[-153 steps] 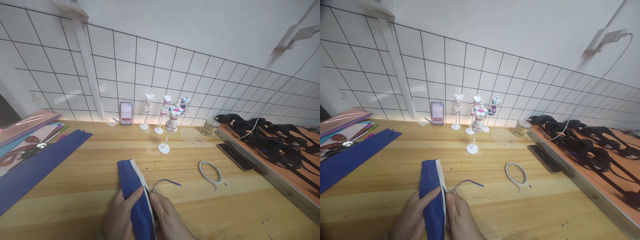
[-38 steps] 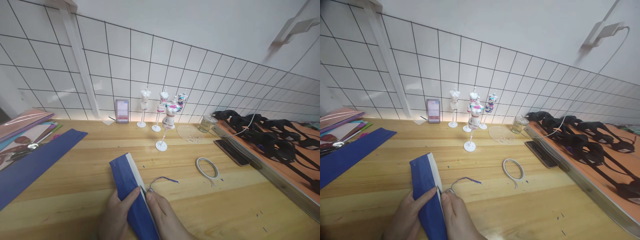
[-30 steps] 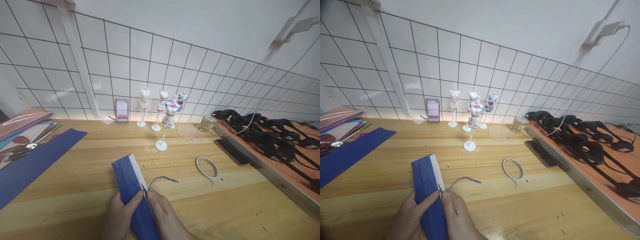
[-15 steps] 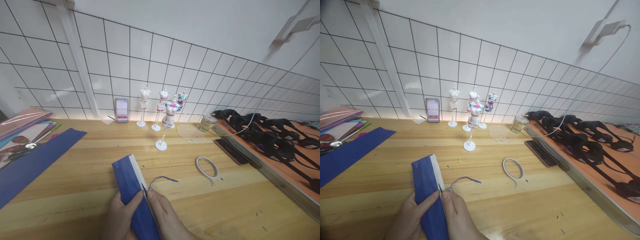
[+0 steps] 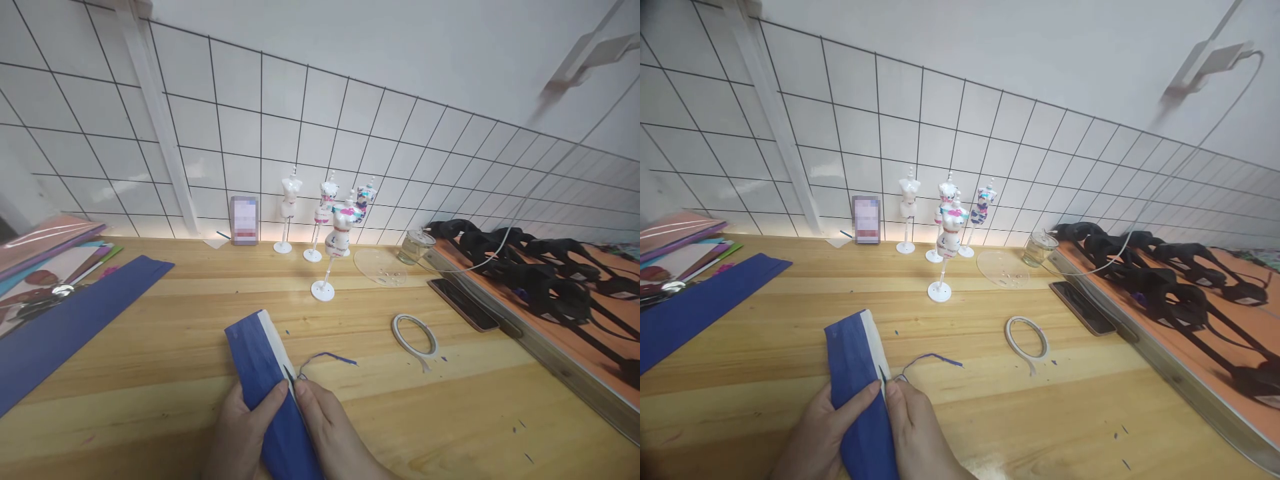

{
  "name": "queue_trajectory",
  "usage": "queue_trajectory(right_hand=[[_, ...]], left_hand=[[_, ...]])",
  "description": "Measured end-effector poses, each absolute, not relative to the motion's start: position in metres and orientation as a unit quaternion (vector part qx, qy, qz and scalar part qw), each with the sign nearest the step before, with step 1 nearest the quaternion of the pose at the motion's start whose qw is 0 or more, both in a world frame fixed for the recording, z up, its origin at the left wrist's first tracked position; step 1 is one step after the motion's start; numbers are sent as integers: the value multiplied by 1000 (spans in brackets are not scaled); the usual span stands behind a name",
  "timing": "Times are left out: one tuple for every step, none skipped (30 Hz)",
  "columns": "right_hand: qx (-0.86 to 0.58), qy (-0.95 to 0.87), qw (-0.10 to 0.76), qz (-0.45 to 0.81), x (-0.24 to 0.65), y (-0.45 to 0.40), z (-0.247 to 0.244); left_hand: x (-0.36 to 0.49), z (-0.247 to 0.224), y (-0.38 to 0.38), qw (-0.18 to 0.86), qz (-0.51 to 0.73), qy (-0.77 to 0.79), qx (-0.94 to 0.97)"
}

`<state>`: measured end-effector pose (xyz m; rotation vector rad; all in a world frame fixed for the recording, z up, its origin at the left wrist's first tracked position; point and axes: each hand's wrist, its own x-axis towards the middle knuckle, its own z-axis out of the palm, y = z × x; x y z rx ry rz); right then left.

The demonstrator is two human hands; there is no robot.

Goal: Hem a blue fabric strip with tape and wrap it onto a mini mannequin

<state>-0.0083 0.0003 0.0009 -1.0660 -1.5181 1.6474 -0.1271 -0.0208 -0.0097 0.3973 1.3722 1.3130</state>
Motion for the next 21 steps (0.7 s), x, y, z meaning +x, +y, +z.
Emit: queue_trajectory(right_hand=[[-408, -579, 325, 627, -9, 0, 0], [-408, -579, 326, 626, -9, 1, 0], [-407, -580, 326, 626, -9, 1, 0], [-407, -581, 325, 625, -9, 1, -1], [-408, -582, 324, 624, -9, 2, 0], [-410, -585, 321, 622, -9, 2, 0], [-413, -589, 318, 617, -9, 2, 0], [-413, -595, 316, 613, -8, 2, 0], [-411, -600, 313, 611, -8, 2, 0], [-409, -604, 310, 610, -7, 2, 0], [-406, -607, 307, 611, -7, 2, 0], [-404, -610, 303, 611, -7, 2, 0], [-403, -612, 300, 611, -7, 1, 0], [-402, -614, 298, 611, -6, 1, -1], [-402, -615, 298, 610, -6, 0, -1], [-402, -615, 299, 609, -6, 0, -1], [-403, -614, 301, 608, -6, 0, -1], [-404, -613, 303, 607, -7, -1, -1], [-407, -611, 304, 607, -7, -1, -1], [-409, -610, 305, 606, -7, -1, -1], [-410, -610, 306, 606, -7, -1, 0]], left_hand=[[-127, -9, -20, 568, 557, 581, 170], [-127, -9, -20, 570, 556, 580, 170], [-126, -8, -20, 570, 556, 583, 165], [-126, -8, -19, 570, 556, 584, 158], [-126, -7, -19, 571, 559, 582, 150], [-125, -6, -19, 574, 565, 576, 141], [-126, -5, -18, 580, 570, 567, 133], [-126, -4, -18, 584, 576, 557, 126], [-126, -2, -18, 589, 580, 550, 122], [-127, -1, -18, 593, 580, 545, 118], [-128, 1, -18, 596, 578, 546, 114], [-128, 3, -17, 596, 576, 549, 111], [-129, 5, -17, 595, 575, 551, 111], [-129, 7, -17, 592, 576, 553, 114], [-129, 8, -17, 587, 577, 555, 119], [-129, 9, -17, 581, 580, 558, 124], [-129, 9, -17, 577, 581, 560, 129], [-129, 8, -17, 574, 581, 561, 132], [-129, 7, -17, 573, 581, 562, 133], [-129, 6, -17, 573, 580, 563, 134], [-129, 5, -17, 573, 579, 564, 137]])
